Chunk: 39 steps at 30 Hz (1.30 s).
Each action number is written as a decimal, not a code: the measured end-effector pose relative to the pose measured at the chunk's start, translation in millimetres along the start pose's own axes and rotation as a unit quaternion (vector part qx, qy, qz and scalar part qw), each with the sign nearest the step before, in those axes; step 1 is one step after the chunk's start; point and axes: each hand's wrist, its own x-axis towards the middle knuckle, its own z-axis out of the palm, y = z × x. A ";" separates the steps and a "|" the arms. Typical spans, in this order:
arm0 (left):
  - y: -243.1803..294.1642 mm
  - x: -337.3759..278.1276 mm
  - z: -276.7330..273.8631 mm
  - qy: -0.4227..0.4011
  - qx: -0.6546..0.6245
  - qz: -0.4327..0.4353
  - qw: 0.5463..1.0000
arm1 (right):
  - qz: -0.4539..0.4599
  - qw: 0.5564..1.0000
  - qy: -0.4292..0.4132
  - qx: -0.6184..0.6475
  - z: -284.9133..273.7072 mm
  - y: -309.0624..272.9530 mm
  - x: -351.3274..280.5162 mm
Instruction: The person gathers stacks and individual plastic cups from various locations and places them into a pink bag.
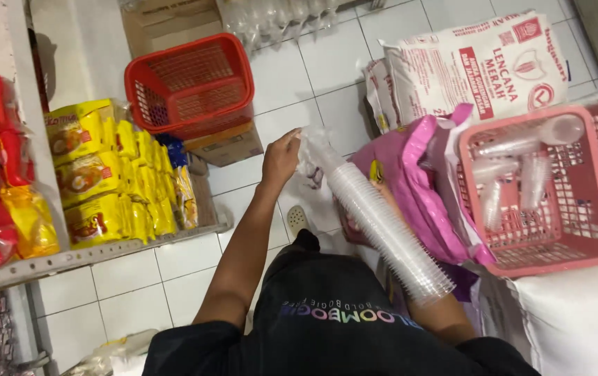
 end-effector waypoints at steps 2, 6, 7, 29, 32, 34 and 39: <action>12.8 10.7 -12.0 -0.035 0.031 -0.019 0.999 | -0.005 1.000 0.011 -0.004 4.6 -5.9 7.3; 18.5 13.8 -23.8 -0.027 0.079 0.169 0.982 | -0.019 1.000 0.005 -0.013 8.3 -11.1 43.1; 17.3 12.2 -24.1 -0.019 0.086 0.228 0.970 | -0.025 1.000 0.003 -0.013 8.6 -13.2 54.5; -16.2 77.3 -14.4 0.024 0.061 0.193 0.979 | 0.068 0.938 0.214 -0.265 -52.0 -123.0 146.9; -7.4 126.6 -15.7 -0.020 0.091 0.287 0.953 | 0.003 0.847 0.309 -0.433 -33.1 -140.0 176.4; 4.6 133.7 -12.3 -0.023 0.017 0.262 0.965 | -0.044 0.830 0.301 -0.468 -16.2 -143.4 183.2; 9.2 172.6 -1.1 -0.041 -0.037 0.147 0.988 | -0.153 0.758 0.274 -0.572 22.1 -188.4 214.4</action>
